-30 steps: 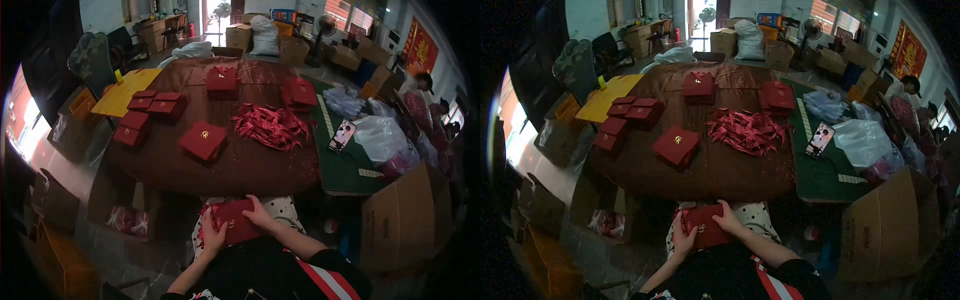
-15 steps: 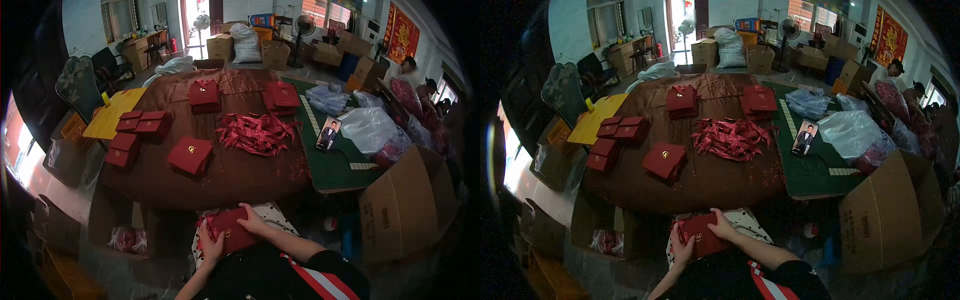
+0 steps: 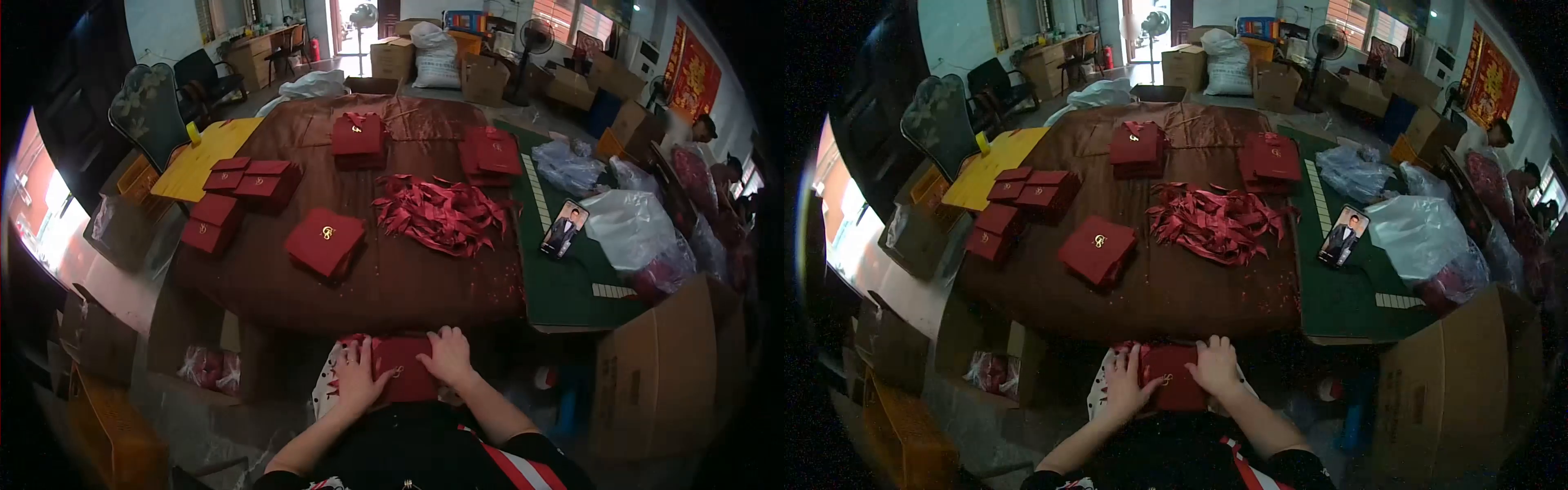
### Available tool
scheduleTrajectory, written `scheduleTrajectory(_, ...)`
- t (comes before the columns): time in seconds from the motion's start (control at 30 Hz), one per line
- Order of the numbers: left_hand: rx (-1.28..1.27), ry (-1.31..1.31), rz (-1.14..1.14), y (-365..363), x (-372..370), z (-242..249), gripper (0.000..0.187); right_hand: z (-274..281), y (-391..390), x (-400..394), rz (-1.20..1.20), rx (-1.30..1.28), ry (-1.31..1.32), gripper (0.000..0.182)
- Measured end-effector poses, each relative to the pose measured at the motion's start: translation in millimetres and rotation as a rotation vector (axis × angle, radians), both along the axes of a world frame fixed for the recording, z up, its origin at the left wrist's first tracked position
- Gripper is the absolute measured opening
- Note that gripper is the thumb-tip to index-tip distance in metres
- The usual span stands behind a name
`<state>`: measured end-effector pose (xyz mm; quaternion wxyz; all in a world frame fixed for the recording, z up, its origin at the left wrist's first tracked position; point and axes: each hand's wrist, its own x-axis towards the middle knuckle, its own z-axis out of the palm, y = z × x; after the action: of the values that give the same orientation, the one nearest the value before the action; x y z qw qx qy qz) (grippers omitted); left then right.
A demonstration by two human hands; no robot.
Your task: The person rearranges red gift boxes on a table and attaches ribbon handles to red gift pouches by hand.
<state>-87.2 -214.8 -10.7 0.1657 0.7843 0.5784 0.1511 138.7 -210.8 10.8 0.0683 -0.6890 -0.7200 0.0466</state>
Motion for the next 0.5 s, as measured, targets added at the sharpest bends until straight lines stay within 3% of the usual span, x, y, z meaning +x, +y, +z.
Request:
scheduleTrajectory(0.07,0.037,0.008,0.026,2.6,-3.9,31.8,0.095,46.2,10.3,12.5,-0.006,-0.209,0.211,0.040)
scheduleTrajectory(0.1,0.102,-0.038,0.022,5.5,-11.1,37.6,0.091,60.5,16.6,17.2,-0.028,-0.112,0.410,0.025)
scheduleTrajectory(0.17,0.227,-0.151,0.057,16.8,-20.9,47.9,0.077,84.3,37.8,25.2,0.038,0.245,0.458,0.017)
scheduleTrajectory(0.23,0.409,-0.152,0.068,39.0,-22.0,50.1,0.064,78.2,80.0,35.2,0.118,0.440,0.445,0.009)
scheduleTrajectory(0.33,0.547,-0.158,0.005,81.1,-18.9,62.2,0.054,59.8,150.3,42.4,0.108,0.438,0.542,0.016)
scheduleTrajectory(0.43,0.610,-0.094,0.057,121.1,-14.8,72.2,0.061,49.7,201.9,36.1,0.164,0.473,0.489,0.019)
scheduleTrajectory(0.5,0.501,-0.028,0.075,139.4,-17.8,72.5,0.072,49.4,227.7,30.3,0.305,0.523,0.405,0.024)
